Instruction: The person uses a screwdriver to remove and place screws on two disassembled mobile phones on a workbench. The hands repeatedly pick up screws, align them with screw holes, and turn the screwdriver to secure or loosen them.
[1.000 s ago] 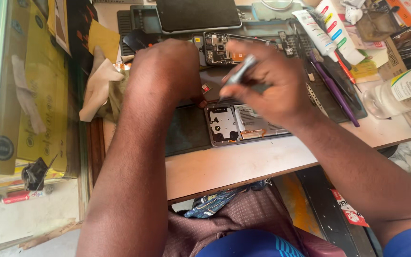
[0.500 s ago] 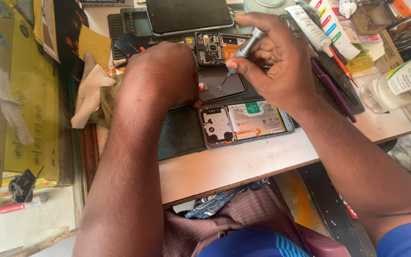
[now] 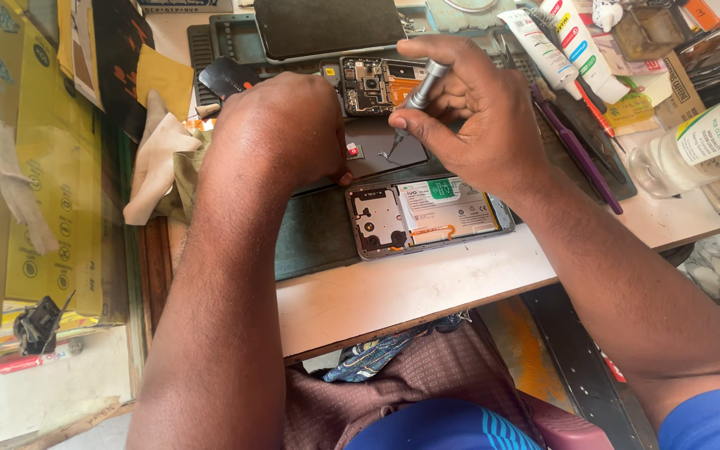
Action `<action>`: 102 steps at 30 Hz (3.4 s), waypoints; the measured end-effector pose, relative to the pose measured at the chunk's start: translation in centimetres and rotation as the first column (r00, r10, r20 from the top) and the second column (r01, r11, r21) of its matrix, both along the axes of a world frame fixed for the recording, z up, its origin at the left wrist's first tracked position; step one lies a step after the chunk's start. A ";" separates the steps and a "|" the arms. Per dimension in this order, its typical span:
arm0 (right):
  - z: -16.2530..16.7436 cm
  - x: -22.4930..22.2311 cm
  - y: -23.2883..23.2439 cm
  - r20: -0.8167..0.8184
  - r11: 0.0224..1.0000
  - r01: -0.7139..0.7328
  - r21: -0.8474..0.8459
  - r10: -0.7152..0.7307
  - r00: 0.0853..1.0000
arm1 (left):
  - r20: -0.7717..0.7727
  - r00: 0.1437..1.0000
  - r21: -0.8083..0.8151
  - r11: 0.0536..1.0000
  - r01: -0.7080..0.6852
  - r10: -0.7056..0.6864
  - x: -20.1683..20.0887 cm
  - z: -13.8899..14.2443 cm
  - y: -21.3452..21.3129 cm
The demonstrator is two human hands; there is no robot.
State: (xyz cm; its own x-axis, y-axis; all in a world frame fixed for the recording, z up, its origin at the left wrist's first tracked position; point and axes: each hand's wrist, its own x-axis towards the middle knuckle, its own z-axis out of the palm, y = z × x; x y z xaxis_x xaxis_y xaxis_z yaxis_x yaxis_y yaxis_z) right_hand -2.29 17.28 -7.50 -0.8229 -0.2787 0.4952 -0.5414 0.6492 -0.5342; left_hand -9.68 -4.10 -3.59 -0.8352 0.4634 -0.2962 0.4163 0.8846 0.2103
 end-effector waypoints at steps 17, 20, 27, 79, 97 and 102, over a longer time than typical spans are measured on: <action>-0.6 -0.2 1.1 -0.060 0.984 -0.065 -0.168 0.056 0.997 | -0.153 0.980 0.409 0.895 0.179 -0.126 0.1 -0.8 0.6; -0.6 -0.3 1.1 -0.052 0.975 -0.077 -0.207 0.067 0.996 | -0.180 0.975 0.451 0.869 0.201 -0.132 0.0 -1.1 0.6; -0.3 -0.2 1.0 -0.080 0.968 -0.077 -0.240 0.060 0.995 | -0.218 0.968 0.455 0.865 0.214 -0.125 0.0 -1.4 0.8; -0.6 0.2 0.7 -0.118 0.922 -0.217 -0.319 0.188 0.975 | -0.018 0.992 0.308 0.943 0.124 -0.125 -1.2 -0.6 -0.8; -1.2 1.7 -1.3 0.294 0.847 -0.312 -0.430 0.458 0.839 | 0.069 0.978 0.097 0.977 0.190 -0.197 -0.8 -0.9 -0.4; -1.5 1.4 -1.1 0.309 0.858 -0.294 -0.422 0.441 0.843 | 0.072 0.984 0.071 0.985 0.160 -0.165 -0.5 -0.7 -0.2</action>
